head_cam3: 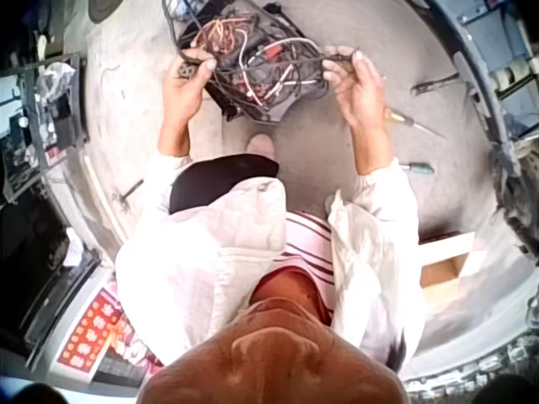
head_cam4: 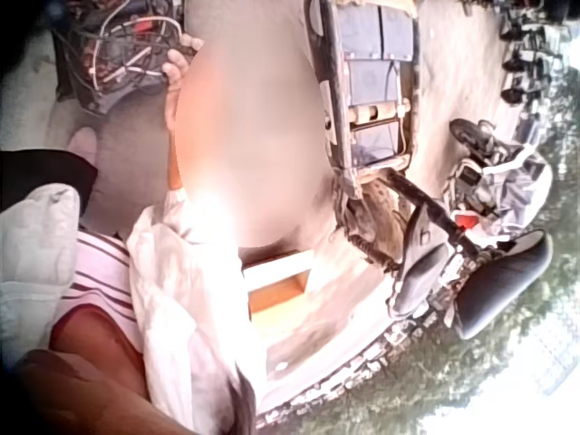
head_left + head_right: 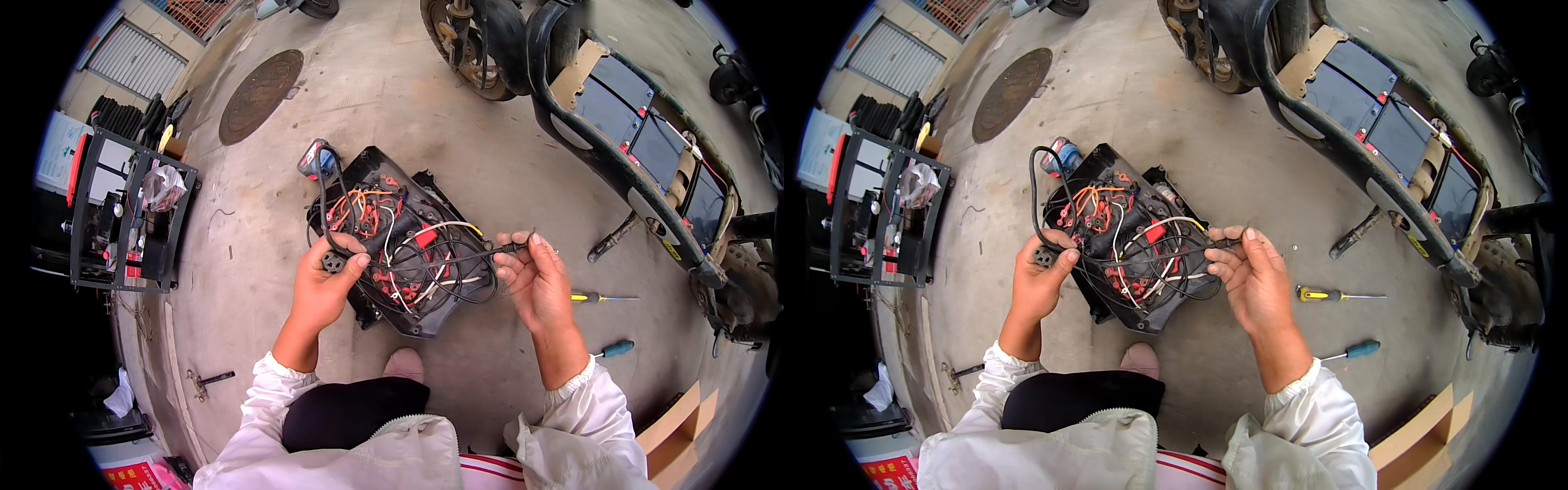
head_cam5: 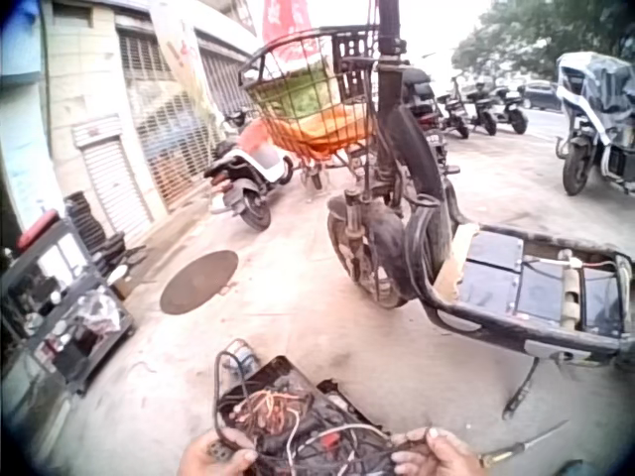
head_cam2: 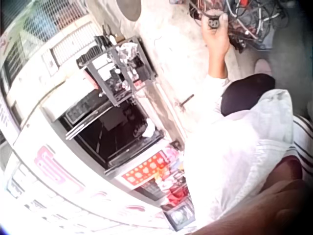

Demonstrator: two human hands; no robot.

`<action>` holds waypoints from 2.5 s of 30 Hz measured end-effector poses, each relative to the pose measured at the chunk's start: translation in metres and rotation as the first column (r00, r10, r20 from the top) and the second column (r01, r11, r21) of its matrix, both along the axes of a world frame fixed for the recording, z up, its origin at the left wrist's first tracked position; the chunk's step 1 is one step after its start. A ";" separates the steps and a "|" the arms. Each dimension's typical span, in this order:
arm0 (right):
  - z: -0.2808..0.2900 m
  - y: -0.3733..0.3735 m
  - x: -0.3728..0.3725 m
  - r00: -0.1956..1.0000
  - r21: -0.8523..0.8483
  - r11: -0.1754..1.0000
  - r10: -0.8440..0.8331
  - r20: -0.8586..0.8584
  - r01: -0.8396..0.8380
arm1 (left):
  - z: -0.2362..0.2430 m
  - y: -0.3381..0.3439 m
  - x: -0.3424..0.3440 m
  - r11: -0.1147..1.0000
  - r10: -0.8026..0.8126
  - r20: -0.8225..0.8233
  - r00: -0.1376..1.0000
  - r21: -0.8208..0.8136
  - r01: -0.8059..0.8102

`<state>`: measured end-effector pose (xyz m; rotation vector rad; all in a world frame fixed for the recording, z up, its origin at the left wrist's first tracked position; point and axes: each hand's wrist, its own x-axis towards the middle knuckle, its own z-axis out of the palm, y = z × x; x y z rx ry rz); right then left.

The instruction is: The person works on an electric scooter's battery compartment, using a screwdriver to adjust connections and a multimeter to test the battery terminals. They then retrieve a battery pack, strip wires with scissors, and prepare connections.

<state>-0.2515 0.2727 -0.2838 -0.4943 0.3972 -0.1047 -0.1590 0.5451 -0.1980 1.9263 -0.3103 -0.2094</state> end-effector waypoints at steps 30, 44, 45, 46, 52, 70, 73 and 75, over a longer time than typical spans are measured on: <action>-0.010 0.008 0.000 1.000 0.009 1.000 0.018 0.021 -0.018 | -0.006 0.025 0.014 0.730 -0.065 -0.289 0.955 -0.666 -0.152; -0.017 0.002 -0.002 0.999 0.009 0.999 -0.033 -0.007 0.033 | 0.003 0.041 0.018 0.613 0.030 -0.258 0.966 -0.758 -0.222; -0.016 0.002 -0.002 0.999 0.005 0.999 -0.034 -0.012 0.034 | 0.002 0.039 0.017 0.688 0.083 -0.185 0.979 -0.700 -0.190; -0.016 0.003 -0.001 0.999 0.003 0.999 -0.035 -0.017 0.035 | 0.001 0.037 0.015 0.758 0.128 -0.105 0.986 -0.631 -0.166; -0.018 0.000 -0.002 0.999 -0.014 0.999 -0.029 -0.045 0.028 | -0.005 0.040 0.017 0.854 0.166 0.089 0.982 -0.511 -0.098; -0.056 -0.151 -0.016 0.865 -0.014 0.865 -0.501 -0.034 0.501 | -0.012 0.119 0.060 0.317 0.636 -0.377 0.674 -0.668 -0.673; -0.082 -0.207 -0.038 0.795 -0.078 0.797 -0.604 -0.057 0.599 | -0.020 0.114 0.061 0.190 0.520 -0.503 0.690 -0.720 -0.667; -0.089 -0.222 -0.047 0.769 -0.103 0.776 -0.631 -0.102 0.623 | -0.024 0.116 0.060 0.207 0.384 -0.512 0.769 -0.763 -0.612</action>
